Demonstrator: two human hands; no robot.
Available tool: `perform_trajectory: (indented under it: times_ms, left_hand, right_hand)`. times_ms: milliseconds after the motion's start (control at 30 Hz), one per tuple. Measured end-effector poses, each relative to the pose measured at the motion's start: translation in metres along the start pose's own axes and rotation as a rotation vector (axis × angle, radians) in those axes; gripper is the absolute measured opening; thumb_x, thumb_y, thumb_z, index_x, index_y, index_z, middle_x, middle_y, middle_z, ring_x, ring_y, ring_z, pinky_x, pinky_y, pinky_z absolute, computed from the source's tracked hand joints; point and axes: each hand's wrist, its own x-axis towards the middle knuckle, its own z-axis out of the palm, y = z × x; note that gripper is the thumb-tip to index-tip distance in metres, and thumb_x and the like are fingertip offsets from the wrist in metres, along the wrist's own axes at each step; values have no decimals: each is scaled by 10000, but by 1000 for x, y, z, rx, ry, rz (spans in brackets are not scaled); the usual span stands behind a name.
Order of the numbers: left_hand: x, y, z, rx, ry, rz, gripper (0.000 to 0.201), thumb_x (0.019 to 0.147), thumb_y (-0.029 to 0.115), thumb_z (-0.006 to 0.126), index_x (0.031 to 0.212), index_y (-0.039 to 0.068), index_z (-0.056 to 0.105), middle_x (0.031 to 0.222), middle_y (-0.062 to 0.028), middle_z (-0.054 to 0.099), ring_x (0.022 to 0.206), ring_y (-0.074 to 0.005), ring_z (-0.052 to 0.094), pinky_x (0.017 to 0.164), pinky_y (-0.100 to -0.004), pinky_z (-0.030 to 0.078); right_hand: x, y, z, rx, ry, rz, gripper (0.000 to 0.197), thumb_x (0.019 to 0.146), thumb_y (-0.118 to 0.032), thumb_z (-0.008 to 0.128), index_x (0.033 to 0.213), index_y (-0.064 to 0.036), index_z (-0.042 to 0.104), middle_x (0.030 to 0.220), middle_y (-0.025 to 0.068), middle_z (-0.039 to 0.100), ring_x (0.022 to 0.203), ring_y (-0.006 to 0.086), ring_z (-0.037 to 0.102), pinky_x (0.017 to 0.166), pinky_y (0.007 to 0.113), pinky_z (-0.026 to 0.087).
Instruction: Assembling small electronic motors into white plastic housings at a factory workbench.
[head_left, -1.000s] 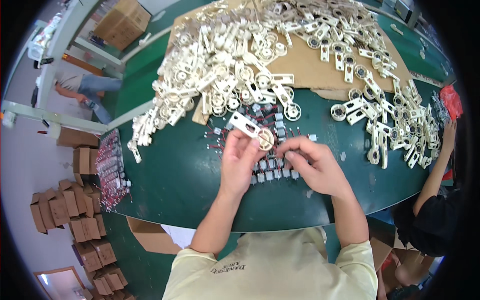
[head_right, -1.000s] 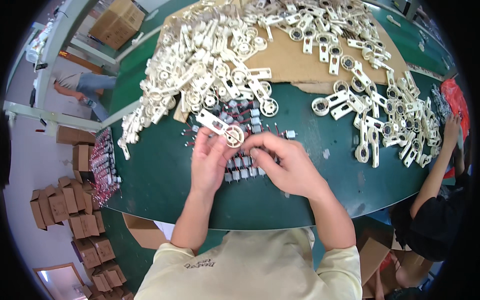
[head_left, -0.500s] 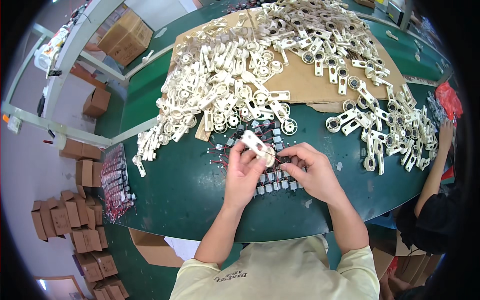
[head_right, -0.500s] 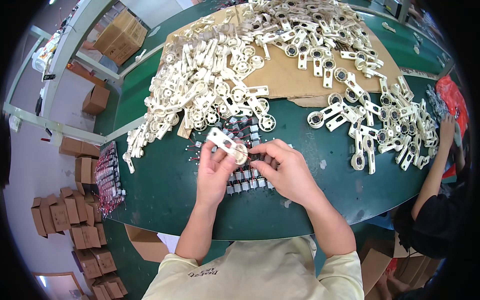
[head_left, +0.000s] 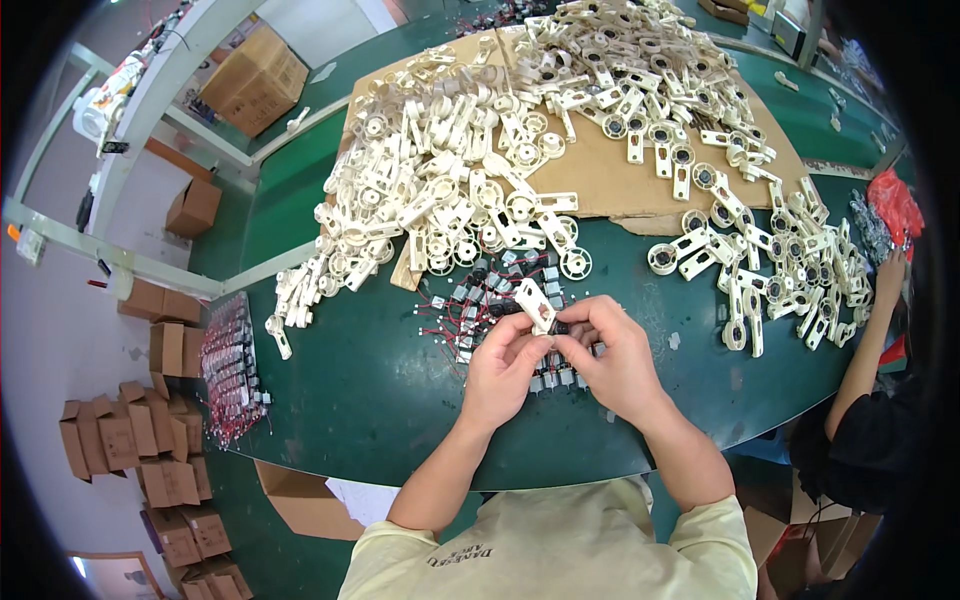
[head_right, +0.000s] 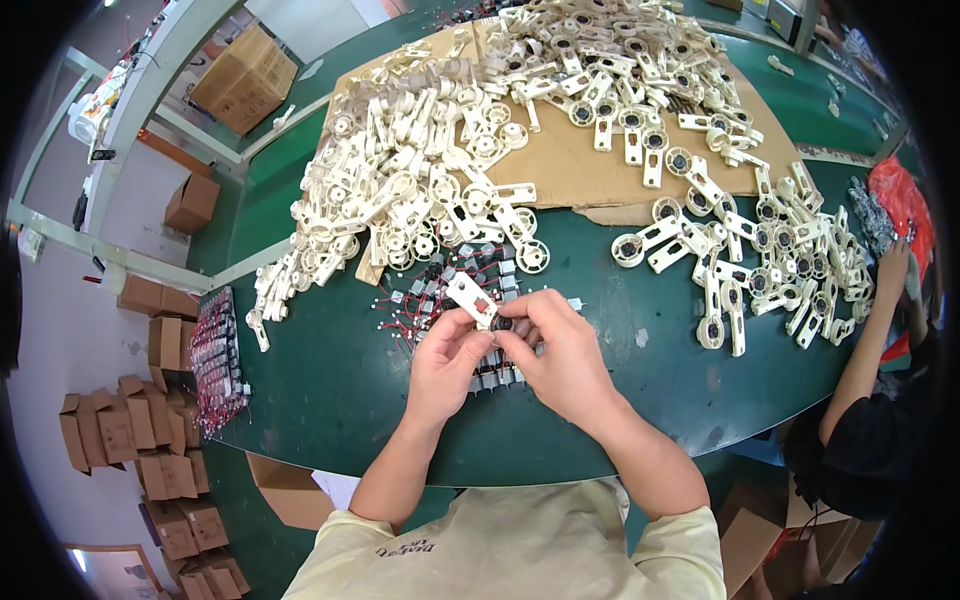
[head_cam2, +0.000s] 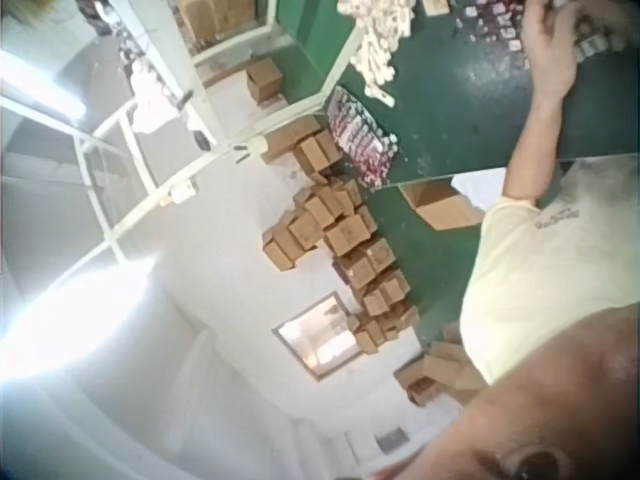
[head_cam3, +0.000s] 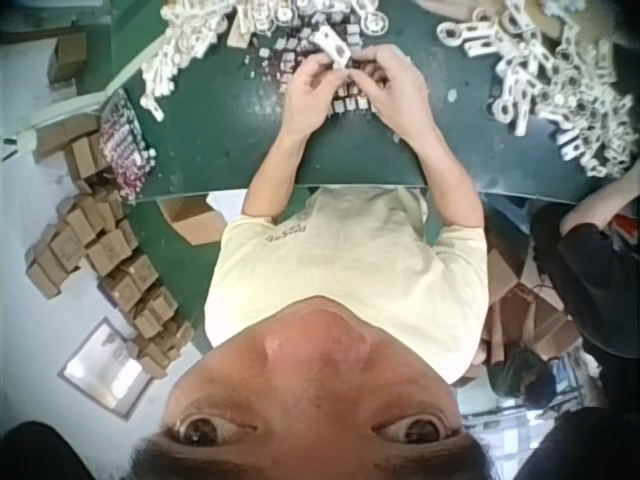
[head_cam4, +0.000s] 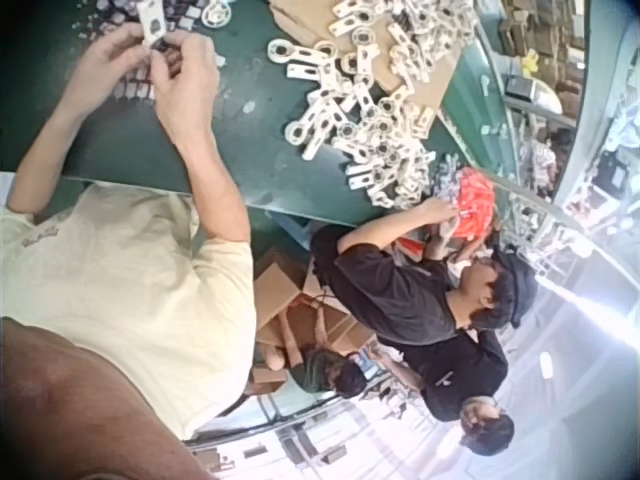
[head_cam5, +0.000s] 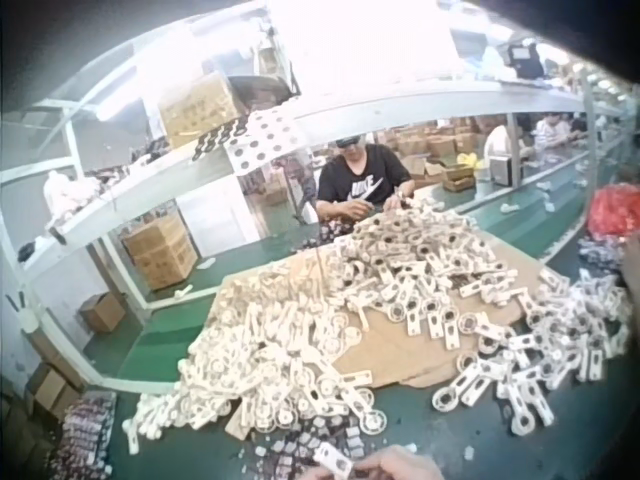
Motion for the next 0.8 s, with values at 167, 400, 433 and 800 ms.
perform_trajectory:
  times_ms: [167,400,433,800]
  left_hand:
    - [0,3,3,10,53,-129,356,1025,91,487,1358,-34,500,1256,-117,595,1096,-180,614,950,-342,542]
    - [2,5,2,-66,46,-104,314,929,4,630,1218,-8,508,1195,-100,614,1083,-147,605,928,-288,510]
    - [2,8,4,-96,49,-88,307,932,3,624,1217,-7,512,1202,-97,609,1091,-151,602,931,-295,511]
    - [0,5,-9,-77,-87,-103,335,967,81,591,1279,20,484,1206,-94,593,1106,-191,597,962,-363,506]
  right_hand:
    - [-2,6,2,-38,-6,-73,246,836,18,700,1069,8,622,914,108,593,714,178,649,621,294,530]
    - [2,-1,-5,-98,-84,-55,210,893,1,623,1100,-27,650,931,93,618,744,183,653,660,297,527]
    - [3,0,-6,-61,-49,-85,214,895,2,618,1105,-31,652,933,93,620,737,177,647,657,299,523]
    - [1,-1,-4,-9,-136,65,235,904,-29,636,1138,-31,617,923,58,661,646,98,579,592,259,484]
